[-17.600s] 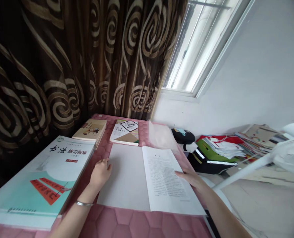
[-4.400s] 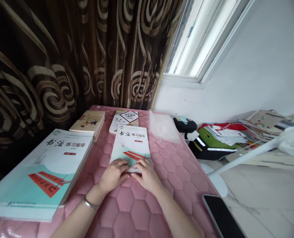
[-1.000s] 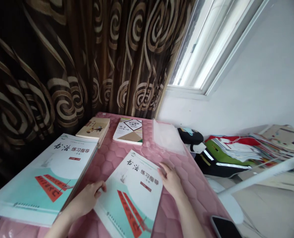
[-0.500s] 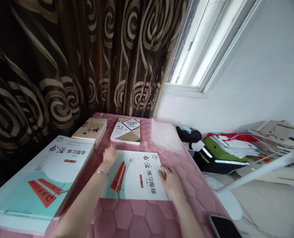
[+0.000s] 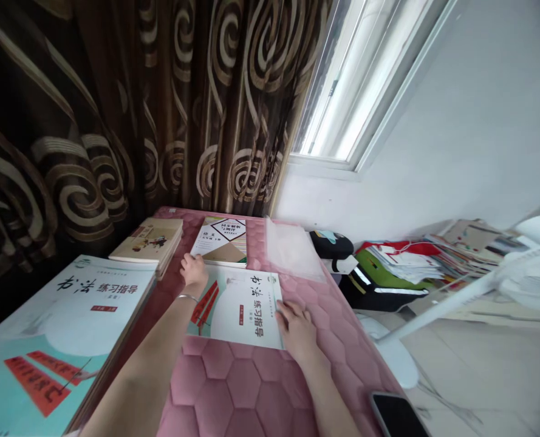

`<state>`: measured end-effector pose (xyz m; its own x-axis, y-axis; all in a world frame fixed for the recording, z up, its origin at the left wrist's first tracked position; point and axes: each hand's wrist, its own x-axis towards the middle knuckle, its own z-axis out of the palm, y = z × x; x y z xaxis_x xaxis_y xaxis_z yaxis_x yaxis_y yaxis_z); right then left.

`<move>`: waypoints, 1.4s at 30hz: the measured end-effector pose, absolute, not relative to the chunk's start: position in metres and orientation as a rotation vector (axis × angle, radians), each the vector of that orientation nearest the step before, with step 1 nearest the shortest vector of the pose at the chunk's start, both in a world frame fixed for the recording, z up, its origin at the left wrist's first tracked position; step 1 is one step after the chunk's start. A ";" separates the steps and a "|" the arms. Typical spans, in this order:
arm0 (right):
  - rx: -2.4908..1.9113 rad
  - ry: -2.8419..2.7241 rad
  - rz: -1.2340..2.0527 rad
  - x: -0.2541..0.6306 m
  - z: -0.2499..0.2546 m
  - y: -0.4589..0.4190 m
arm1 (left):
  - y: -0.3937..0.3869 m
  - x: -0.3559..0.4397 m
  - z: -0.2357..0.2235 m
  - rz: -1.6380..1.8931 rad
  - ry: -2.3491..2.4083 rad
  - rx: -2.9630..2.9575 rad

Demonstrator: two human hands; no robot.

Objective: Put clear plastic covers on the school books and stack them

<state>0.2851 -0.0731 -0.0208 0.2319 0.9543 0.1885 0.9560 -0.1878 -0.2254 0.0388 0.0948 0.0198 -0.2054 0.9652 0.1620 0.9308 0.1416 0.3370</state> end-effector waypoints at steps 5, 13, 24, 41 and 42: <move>-2.242 -1.796 -0.028 0.283 -0.019 -0.073 | 0.054 0.060 0.008 0.542 2.157 2.202; -2.214 -1.835 -0.031 0.288 -0.024 -0.072 | -0.025 0.044 -0.001 0.369 2.101 2.208; -2.218 -1.799 -0.016 0.287 -0.025 -0.069 | -0.057 -0.023 0.008 0.406 1.829 2.179; -1.625 -2.086 0.141 0.226 -0.001 -0.096 | -0.063 -0.012 0.003 0.559 1.899 2.226; -1.580 -2.119 0.176 0.218 0.000 -0.098 | -0.065 -0.008 0.004 0.556 1.915 2.237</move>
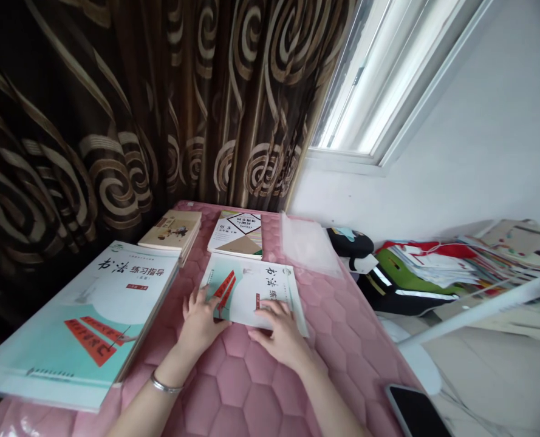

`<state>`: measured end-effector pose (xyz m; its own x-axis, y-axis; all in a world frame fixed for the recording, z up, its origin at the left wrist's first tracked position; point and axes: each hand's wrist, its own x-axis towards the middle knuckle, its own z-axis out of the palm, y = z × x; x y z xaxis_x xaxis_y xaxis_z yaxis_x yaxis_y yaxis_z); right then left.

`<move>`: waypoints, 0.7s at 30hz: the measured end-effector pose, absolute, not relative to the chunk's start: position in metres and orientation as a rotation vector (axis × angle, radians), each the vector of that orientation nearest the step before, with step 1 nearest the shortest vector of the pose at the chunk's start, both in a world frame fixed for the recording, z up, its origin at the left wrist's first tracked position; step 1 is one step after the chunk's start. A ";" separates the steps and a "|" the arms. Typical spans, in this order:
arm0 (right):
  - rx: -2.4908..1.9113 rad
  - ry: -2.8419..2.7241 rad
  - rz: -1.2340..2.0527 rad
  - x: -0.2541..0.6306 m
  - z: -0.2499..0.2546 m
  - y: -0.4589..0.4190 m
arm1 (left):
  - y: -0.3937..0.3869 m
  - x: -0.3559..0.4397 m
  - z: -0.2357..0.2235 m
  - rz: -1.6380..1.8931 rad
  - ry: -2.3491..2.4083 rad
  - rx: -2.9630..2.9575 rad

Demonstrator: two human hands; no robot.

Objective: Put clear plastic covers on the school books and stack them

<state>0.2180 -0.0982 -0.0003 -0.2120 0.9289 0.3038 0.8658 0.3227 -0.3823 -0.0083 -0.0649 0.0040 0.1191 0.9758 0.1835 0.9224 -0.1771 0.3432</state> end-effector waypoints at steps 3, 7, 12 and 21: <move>-1.552 -2.136 0.201 0.203 -0.001 -0.099 | -0.070 0.004 0.007 0.556 1.892 2.342; -1.568 -2.136 0.172 0.200 -0.006 -0.096 | -0.074 0.016 0.010 0.562 1.778 2.485; -1.582 -2.167 0.146 0.201 -0.007 -0.094 | -0.075 0.021 0.010 0.579 1.654 2.523; -1.663 -2.217 0.261 0.246 0.005 -0.100 | -0.060 -0.026 0.011 0.523 1.793 2.317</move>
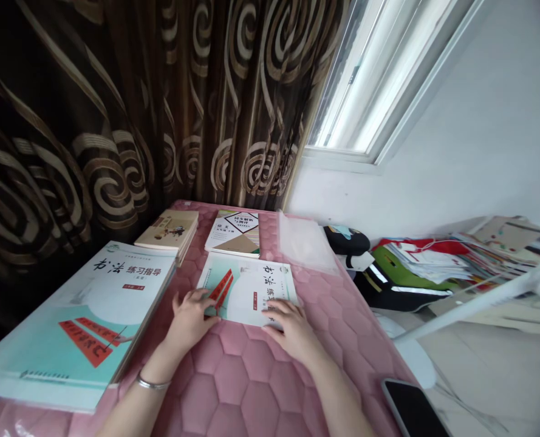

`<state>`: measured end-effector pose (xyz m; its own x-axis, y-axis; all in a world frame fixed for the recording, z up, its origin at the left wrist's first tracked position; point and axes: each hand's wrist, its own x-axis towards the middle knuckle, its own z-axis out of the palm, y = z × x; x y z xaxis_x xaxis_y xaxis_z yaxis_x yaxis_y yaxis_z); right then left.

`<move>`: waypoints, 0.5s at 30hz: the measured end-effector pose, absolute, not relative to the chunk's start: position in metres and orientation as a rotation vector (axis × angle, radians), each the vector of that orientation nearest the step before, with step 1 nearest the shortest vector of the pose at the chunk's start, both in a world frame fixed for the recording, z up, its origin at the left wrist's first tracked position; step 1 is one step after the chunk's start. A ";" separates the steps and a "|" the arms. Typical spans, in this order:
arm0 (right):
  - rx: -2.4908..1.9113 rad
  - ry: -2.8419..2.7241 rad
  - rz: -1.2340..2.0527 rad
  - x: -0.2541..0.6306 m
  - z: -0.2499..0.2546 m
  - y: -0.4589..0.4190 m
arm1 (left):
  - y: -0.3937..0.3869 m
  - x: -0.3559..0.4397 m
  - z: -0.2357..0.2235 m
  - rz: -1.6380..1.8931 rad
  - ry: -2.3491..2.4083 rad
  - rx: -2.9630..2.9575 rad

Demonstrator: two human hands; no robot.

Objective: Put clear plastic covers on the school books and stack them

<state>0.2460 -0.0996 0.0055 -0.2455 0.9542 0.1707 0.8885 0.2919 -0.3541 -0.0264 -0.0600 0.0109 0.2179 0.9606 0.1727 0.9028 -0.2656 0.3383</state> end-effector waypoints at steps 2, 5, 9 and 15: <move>-1.694 -2.210 0.329 0.263 0.006 -0.100 | -0.054 -0.039 0.012 0.502 1.801 2.301; -1.726 -2.174 0.408 0.281 0.006 -0.100 | -0.046 -0.051 0.011 0.505 1.684 2.313; -1.753 -2.144 0.498 0.292 0.008 -0.101 | -0.041 -0.059 0.007 0.566 1.572 2.291; -1.725 -2.127 0.598 0.302 0.008 -0.105 | -0.040 -0.065 0.005 0.611 1.524 2.202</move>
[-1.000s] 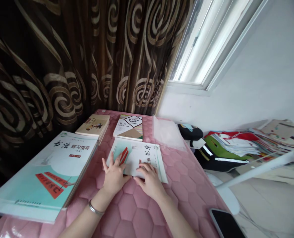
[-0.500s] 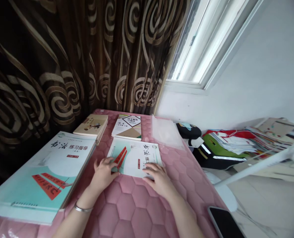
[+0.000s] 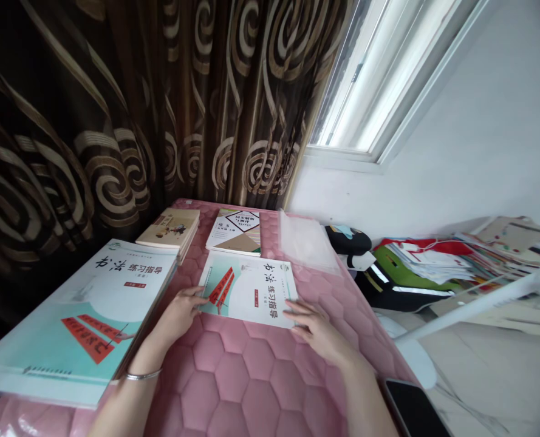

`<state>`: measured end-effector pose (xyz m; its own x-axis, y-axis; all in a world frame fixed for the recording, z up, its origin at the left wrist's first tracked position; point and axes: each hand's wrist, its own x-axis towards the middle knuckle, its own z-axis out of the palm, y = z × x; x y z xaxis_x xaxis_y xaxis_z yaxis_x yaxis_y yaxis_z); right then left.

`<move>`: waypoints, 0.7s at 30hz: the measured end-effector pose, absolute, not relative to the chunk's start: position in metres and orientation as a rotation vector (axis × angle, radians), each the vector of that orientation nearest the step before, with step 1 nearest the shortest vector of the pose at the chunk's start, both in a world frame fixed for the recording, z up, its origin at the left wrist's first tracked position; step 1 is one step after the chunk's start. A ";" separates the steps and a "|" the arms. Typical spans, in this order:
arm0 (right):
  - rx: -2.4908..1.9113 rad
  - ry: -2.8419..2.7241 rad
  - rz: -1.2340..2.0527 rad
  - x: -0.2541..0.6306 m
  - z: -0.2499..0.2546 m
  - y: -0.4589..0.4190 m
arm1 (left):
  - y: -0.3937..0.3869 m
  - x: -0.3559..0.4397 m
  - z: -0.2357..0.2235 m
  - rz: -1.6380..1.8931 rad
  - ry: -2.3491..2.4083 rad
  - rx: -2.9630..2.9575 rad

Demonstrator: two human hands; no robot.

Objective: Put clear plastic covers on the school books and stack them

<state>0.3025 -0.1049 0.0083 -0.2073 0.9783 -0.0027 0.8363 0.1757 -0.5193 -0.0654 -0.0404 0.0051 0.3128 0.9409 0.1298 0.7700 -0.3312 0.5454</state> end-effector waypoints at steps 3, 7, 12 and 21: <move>-1.737 -2.106 0.612 0.306 0.010 -0.106 | -0.041 -0.068 0.006 0.606 1.496 2.172; -1.755 -2.106 0.641 0.306 0.013 -0.107 | -0.042 -0.068 0.007 0.614 1.489 2.173; -1.744 -2.068 0.696 0.307 0.010 -0.108 | -0.044 -0.067 0.010 0.610 1.497 2.159; -1.816 -2.078 0.631 0.300 0.007 -0.105 | -0.061 -0.029 0.012 0.490 1.772 2.321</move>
<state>0.2997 -0.1049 0.0068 -0.1485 0.9874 -0.0551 0.8511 0.0992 -0.5156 -0.0293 -0.0607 0.0118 0.2352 0.9603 0.1501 0.9009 -0.2734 0.3371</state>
